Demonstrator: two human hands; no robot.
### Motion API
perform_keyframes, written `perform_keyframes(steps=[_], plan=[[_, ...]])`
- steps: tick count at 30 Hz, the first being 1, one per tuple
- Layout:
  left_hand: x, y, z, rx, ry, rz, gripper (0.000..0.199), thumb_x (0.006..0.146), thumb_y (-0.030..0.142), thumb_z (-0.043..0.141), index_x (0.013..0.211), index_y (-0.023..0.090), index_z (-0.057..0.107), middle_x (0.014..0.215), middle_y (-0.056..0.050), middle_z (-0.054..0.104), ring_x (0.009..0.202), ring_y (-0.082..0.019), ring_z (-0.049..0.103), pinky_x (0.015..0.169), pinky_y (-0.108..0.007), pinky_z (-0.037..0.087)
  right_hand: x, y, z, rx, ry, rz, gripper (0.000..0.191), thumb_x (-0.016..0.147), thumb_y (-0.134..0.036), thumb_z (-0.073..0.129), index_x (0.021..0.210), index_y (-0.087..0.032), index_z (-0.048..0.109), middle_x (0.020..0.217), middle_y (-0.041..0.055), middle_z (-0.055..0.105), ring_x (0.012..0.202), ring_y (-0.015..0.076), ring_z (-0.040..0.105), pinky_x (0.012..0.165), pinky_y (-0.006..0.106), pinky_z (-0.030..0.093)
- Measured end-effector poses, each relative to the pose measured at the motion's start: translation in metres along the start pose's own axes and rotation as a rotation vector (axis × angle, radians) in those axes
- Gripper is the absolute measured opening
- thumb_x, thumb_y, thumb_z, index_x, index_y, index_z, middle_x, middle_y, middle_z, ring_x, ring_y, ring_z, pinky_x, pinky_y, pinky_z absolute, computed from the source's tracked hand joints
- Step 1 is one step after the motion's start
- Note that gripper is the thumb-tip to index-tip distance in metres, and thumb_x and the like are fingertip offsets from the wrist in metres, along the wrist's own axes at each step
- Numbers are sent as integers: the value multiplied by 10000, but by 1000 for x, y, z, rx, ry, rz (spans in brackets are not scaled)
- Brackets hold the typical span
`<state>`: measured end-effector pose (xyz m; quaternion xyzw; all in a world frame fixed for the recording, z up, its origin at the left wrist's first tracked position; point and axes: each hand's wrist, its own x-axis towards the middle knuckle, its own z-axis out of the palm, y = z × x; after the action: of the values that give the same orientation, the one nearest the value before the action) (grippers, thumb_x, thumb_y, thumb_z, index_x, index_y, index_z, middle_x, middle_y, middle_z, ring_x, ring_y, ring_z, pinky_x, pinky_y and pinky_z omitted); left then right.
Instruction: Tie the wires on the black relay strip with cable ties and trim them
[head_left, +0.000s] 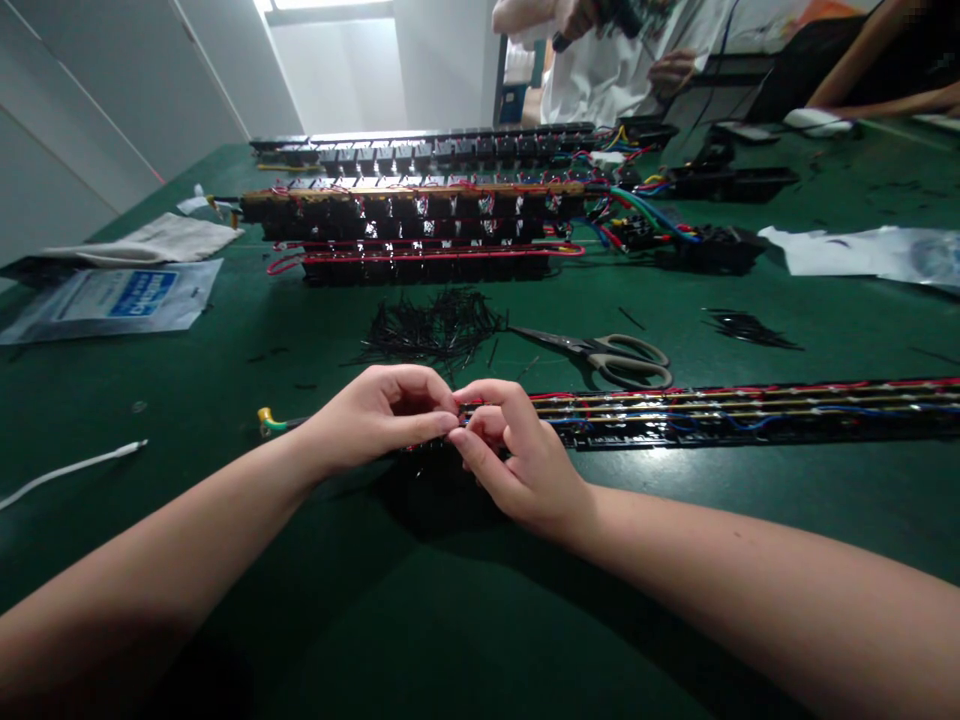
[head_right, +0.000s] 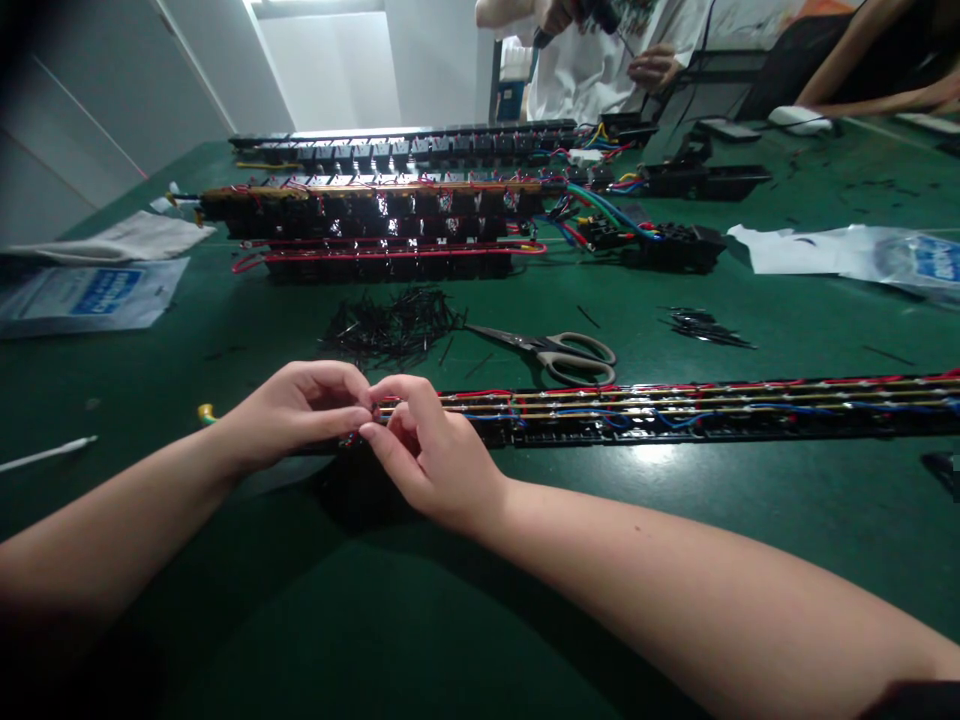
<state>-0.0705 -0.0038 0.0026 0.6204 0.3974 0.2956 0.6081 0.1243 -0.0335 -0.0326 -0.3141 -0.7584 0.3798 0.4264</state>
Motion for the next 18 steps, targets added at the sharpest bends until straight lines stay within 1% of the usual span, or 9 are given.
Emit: perform_keyframes(steps=[5, 10, 15, 17, 18], plan=[[0, 1, 0, 44, 13, -14, 220, 762, 320, 756, 817, 115, 698, 657, 1, 621, 557, -70, 512, 512, -174, 405, 0, 1, 2, 55, 28, 15, 148, 987, -270, 521, 1101, -214, 447, 689, -82, 524, 575, 76, 512, 578, 225, 386], [1, -1, -1, 45, -10, -12, 219, 776, 329, 750, 823, 120, 702, 666, 0, 623, 563, -70, 517, 511, -172, 408, 0, 1, 4, 94, 62, 11, 82, 990, -257, 507, 1038, -222, 450, 704, -71, 516, 592, 77, 509, 591, 234, 393], [1, 0, -1, 43, -22, 0, 179, 781, 305, 756, 845, 143, 715, 703, 3, 654, 596, -66, 545, 539, -159, 435, 0, 1, 5, 120, 76, 11, 55, 1000, -238, 481, 1042, -232, 446, 703, -68, 507, 593, 80, 514, 588, 236, 407], [0, 4, -3, 63, 6, 24, 162, 784, 302, 750, 841, 154, 718, 730, 2, 675, 631, -71, 575, 577, -159, 458, -1, 0, 4, 103, 80, -13, 57, 1004, -229, 472, 1054, -235, 446, 706, -67, 507, 584, 80, 515, 576, 232, 414], [0, 7, -5, 90, 49, 40, 161, 784, 308, 745, 840, 159, 717, 744, 1, 683, 649, -75, 589, 596, -163, 469, -1, 0, 3, 73, 87, -40, 63, 1004, -219, 471, 1060, -235, 449, 717, -63, 513, 581, 79, 515, 569, 230, 419]])
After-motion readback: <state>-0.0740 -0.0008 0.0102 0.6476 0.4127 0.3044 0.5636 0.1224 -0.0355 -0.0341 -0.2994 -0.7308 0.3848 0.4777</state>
